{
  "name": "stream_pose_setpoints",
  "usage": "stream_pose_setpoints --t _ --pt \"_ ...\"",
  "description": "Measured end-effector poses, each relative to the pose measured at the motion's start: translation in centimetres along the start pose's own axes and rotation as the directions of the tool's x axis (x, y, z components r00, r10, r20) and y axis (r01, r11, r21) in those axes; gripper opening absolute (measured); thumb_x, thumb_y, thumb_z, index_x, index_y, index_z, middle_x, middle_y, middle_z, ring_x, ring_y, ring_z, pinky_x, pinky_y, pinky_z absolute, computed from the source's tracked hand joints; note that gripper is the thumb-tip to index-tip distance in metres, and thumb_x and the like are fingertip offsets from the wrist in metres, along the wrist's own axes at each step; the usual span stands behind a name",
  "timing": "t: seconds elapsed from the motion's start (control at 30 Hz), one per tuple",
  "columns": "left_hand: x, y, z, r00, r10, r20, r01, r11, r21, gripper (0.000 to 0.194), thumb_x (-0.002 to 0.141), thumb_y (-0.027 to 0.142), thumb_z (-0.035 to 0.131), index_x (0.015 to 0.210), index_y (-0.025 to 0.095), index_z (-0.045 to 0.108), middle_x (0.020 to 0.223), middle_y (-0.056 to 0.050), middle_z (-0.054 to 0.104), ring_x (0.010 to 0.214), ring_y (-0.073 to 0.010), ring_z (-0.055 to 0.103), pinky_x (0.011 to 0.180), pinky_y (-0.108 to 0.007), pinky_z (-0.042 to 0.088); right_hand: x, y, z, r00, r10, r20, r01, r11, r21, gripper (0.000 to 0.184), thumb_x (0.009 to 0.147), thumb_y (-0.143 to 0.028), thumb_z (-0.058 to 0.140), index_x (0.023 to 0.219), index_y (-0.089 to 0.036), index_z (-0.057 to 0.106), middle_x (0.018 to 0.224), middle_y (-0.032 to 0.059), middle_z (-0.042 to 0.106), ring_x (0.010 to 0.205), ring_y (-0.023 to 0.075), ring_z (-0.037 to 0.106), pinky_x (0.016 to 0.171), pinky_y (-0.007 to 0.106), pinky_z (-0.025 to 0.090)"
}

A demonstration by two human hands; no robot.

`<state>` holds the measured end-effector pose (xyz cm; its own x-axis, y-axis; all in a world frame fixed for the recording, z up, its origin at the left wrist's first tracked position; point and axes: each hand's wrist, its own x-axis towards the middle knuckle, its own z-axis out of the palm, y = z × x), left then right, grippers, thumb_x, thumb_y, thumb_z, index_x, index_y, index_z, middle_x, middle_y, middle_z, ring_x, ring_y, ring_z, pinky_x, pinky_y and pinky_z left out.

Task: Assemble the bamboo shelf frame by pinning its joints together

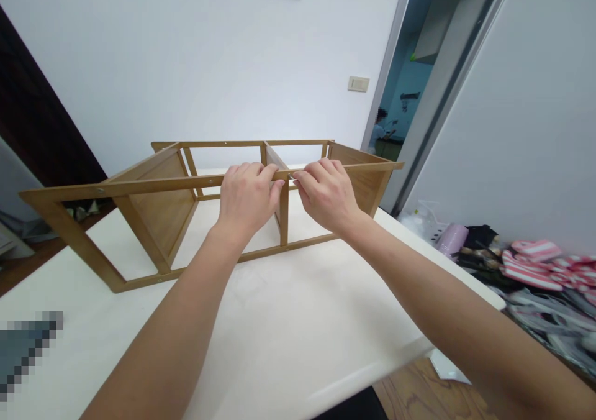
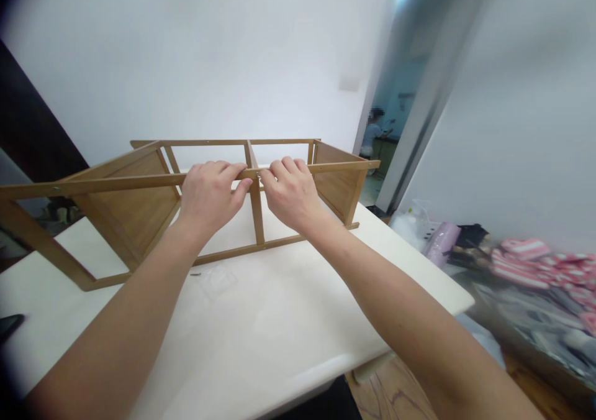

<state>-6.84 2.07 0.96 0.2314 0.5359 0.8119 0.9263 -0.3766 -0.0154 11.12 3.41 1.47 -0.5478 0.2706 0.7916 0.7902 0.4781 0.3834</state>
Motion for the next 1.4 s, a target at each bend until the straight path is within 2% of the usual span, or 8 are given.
stream_pose_setpoints --t 0.13,0.4,0.8,1.0,1.2,1.4 --pt "0.1 0.1 -0.2 1.0 -0.018 -0.016 0.019 0.999 0.048 0.025 0.088 0.036 0.052 0.101 0.021 0.066 0.089 -0.011 0.068 0.091 -0.0306 0.059 0.08 -0.043 0.034 0.2 0.0 -0.4 1.0 0.021 -0.007 -0.021 1.0 0.008 0.025 0.097 -0.022 0.039 0.089 -0.019 0.063 0.082 0.0076 0.058 0.08 0.021 0.045 0.074 0.035 0.032" --pt "0.3 0.1 -0.1 0.999 -0.034 -0.002 0.035 0.999 0.04 0.021 0.088 0.036 0.055 0.094 0.019 0.064 0.087 -0.01 0.069 0.086 -0.0286 0.061 0.075 -0.04 0.033 0.2 -0.1 -0.5 0.997 0.022 -0.077 -0.022 1.0 0.006 0.022 0.096 -0.025 0.045 0.082 -0.018 0.061 0.077 0.0062 0.058 0.072 0.0184 0.045 0.072 0.032 0.035" --pt "0.3 0.2 0.0 0.999 -0.04 -0.025 0.04 0.999 0.034 0.02 0.088 0.036 0.055 0.092 0.019 0.064 0.086 -0.01 0.069 0.085 -0.0284 0.061 0.076 -0.041 0.034 0.1 -0.4 -0.4 0.997 -0.026 -0.068 0.018 0.993 -0.12 0.026 0.096 -0.023 0.044 0.074 -0.018 0.055 0.071 0.0058 0.056 0.068 0.0185 0.044 0.066 0.032 0.032" --pt "0.3 0.1 0.1 0.999 -0.034 -0.042 0.036 0.998 0.044 0.019 0.087 0.036 0.056 0.09 0.02 0.064 0.084 -0.01 0.068 0.084 -0.0282 0.06 0.075 -0.041 0.034 0.1 -1.1 -0.2 0.996 0.05 -0.078 -0.058 0.993 -0.105 0.025 0.096 -0.022 0.044 0.073 -0.018 0.054 0.069 0.005 0.056 0.067 0.0177 0.047 0.063 0.031 0.032" --pt "0.3 0.1 0.2 0.999 -0.034 -0.035 0.035 0.999 0.041 0.02 0.087 0.038 0.055 0.09 0.02 0.064 0.083 -0.01 0.068 0.084 -0.0284 0.06 0.075 -0.041 0.034 -0.1 -1.8 0.4 0.985 0.153 -0.075 -0.157 0.986 -0.059 0.02 0.095 -0.024 0.047 0.079 -0.017 0.057 0.076 0.006 0.06 0.073 0.0181 0.051 0.064 0.029 0.033" --pt "0.2 0.1 0.2 0.999 -0.038 -0.029 0.039 0.998 0.051 0.02 0.087 0.037 0.055 0.092 0.019 0.063 0.084 -0.01 0.068 0.085 -0.029 0.06 0.076 -0.041 0.033 -0.1 -1.5 0.3 0.995 0.096 -0.019 -0.097 0.992 -0.08 0.02 0.093 -0.014 0.045 0.078 -0.019 0.058 0.076 0.0048 0.057 0.072 0.018 0.046 0.067 0.031 0.031"
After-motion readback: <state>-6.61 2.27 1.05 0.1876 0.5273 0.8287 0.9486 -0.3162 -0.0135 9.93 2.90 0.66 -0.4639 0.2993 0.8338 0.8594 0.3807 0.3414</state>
